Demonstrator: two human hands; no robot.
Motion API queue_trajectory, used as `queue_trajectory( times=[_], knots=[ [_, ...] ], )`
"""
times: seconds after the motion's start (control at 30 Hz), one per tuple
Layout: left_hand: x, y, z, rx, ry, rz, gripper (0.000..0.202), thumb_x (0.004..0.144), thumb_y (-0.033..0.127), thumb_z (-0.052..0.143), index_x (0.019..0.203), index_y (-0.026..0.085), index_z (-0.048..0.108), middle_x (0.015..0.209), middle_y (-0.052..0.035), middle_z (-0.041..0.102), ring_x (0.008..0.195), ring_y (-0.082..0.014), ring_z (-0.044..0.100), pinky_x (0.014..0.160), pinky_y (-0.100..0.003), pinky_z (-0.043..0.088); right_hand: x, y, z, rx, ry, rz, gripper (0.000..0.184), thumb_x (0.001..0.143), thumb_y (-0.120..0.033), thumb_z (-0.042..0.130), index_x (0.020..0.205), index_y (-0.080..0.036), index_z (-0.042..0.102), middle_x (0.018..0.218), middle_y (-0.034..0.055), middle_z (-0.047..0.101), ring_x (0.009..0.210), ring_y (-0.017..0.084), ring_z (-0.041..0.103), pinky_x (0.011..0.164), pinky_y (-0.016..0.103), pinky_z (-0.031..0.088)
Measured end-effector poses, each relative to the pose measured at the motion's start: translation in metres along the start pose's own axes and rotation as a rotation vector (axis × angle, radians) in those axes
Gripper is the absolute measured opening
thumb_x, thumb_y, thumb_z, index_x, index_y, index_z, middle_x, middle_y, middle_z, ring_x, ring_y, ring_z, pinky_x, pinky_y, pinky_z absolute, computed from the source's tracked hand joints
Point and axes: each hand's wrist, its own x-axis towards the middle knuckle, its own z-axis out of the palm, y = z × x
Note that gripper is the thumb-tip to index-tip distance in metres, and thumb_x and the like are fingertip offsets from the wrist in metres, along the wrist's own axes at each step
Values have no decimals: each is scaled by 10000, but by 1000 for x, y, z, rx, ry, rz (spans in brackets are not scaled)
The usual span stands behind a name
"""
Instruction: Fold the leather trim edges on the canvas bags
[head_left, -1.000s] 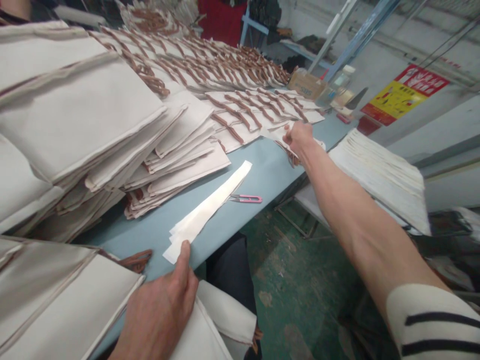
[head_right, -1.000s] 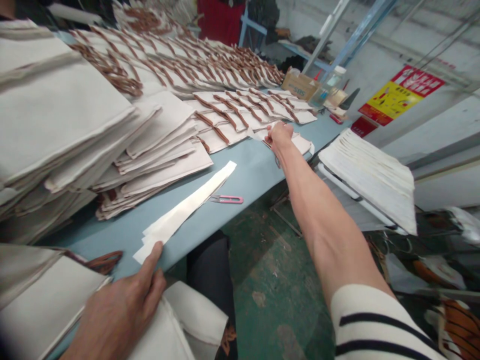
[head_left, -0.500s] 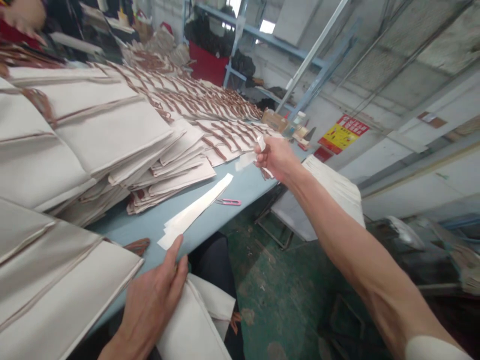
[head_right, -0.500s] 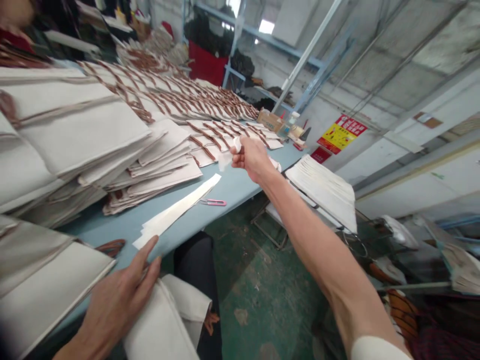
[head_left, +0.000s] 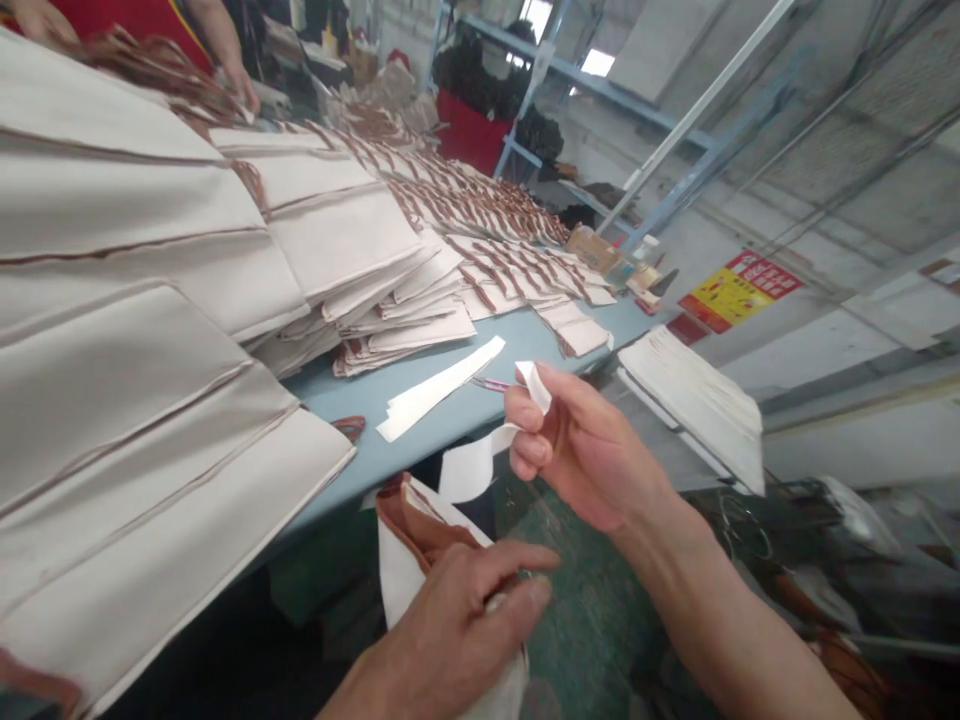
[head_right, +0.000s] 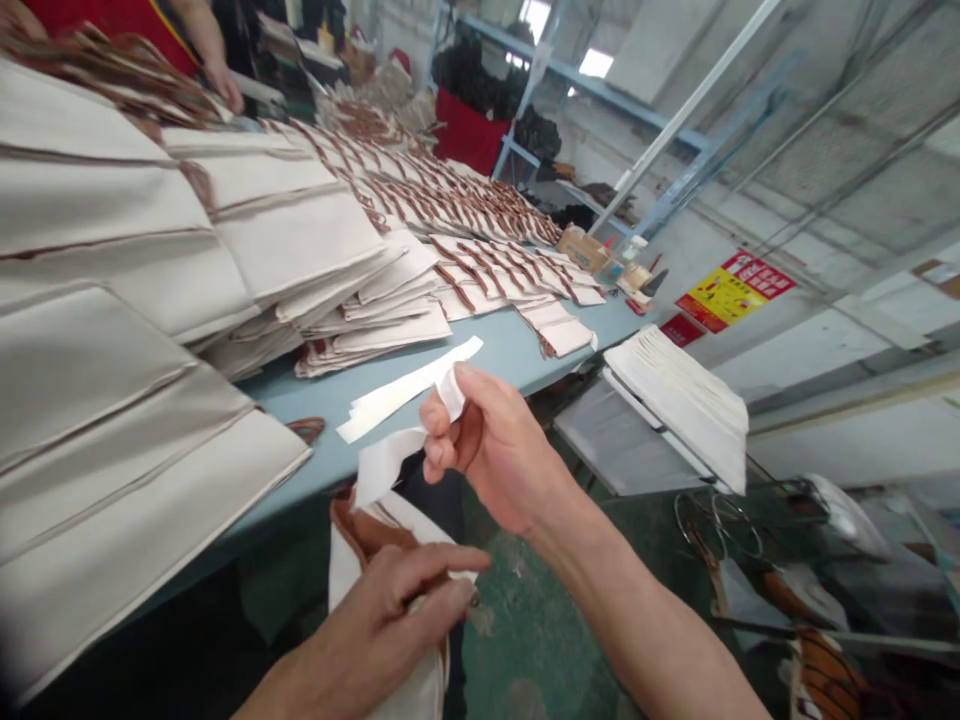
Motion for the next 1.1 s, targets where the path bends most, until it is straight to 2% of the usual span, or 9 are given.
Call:
queue_trajectory(
  times=[0.13, 0.23, 0.33, 0.5, 0.67, 0.83, 0.93, 1.03, 1.1],
  knots=[
    [-6, 9, 11, -432, -76, -56, 498, 816, 246, 742, 1306, 160, 767, 579, 105, 414, 515, -85, 342, 508, -206, 274, -23, 16, 8, 54, 15, 33, 371, 874, -417, 890, 718, -170, 661, 631, -79, 629, 455, 45, 585, 493, 139, 571],
    [-5, 6, 6, -727, -4, -36, 674, 715, 207, 882, 1369, 204, 719, 689, 77, 595, 567, -77, 452, 541, -174, 348, -46, 31, 7, 71, 70, 38, 395, 935, -454, 831, 714, -169, 670, 607, -66, 614, 459, 58, 602, 489, 140, 558],
    [-10, -3, -2, -850, 58, 10, 863, 719, 355, 980, 1503, 235, 641, 782, 8, 752, 631, -138, 645, 618, -216, 505, -67, 54, -2, 91, 173, 72, 388, 932, -480, 834, 760, -179, 662, 625, -68, 621, 425, 60, 565, 447, 156, 540],
    [-29, -14, -11, -628, 344, 1, 437, 911, 604, 812, 1095, 210, 857, 816, -59, 828, 700, -195, 755, 719, -282, 618, -87, 97, -23, 129, 383, 142, 476, 862, -555, 877, 754, -187, 596, 645, -67, 592, 445, 67, 545, 445, 169, 525],
    [-40, -18, -29, -264, 447, -80, 554, 955, 679, 697, 935, 154, 873, 786, -82, 818, 704, -220, 741, 697, -280, 613, -92, 126, -32, 237, 453, 273, 517, 790, -573, 926, 760, -204, 566, 696, -80, 522, 495, 60, 478, 459, 167, 483],
    [-46, -14, -41, -75, 469, -123, 530, 1028, 580, 591, 1006, 136, 879, 691, -41, 754, 620, -194, 686, 589, -250, 562, -94, 153, -45, 176, 496, 350, 531, 828, -698, 835, 904, -246, 567, 681, -90, 490, 490, 94, 446, 476, 219, 448],
    [-49, -12, -42, 31, 410, -34, 400, 1062, 410, 565, 1056, 174, 888, 707, -13, 760, 614, -162, 677, 637, -229, 564, -93, 160, -64, -158, 558, 273, 605, 898, -815, 663, 1082, -241, 601, 639, -64, 548, 531, 157, 507, 527, 274, 458],
    [-52, -13, -42, 150, 335, 55, 321, 1061, 300, 577, 1125, 216, 880, 818, -13, 809, 741, -169, 749, 752, -218, 581, -89, 148, -77, -659, 629, 124, 497, 955, -697, 655, 1097, -221, 651, 664, -16, 624, 664, 220, 600, 669, 335, 491],
    [-54, -14, -43, 185, 279, 97, 309, 1067, 264, 575, 1173, 223, 862, 841, -10, 818, 749, -162, 764, 755, -207, 578, -85, 132, -72, -837, 560, 56, 401, 983, -610, 617, 1047, -223, 701, 764, 31, 697, 783, 252, 658, 767, 367, 503]
  ],
)
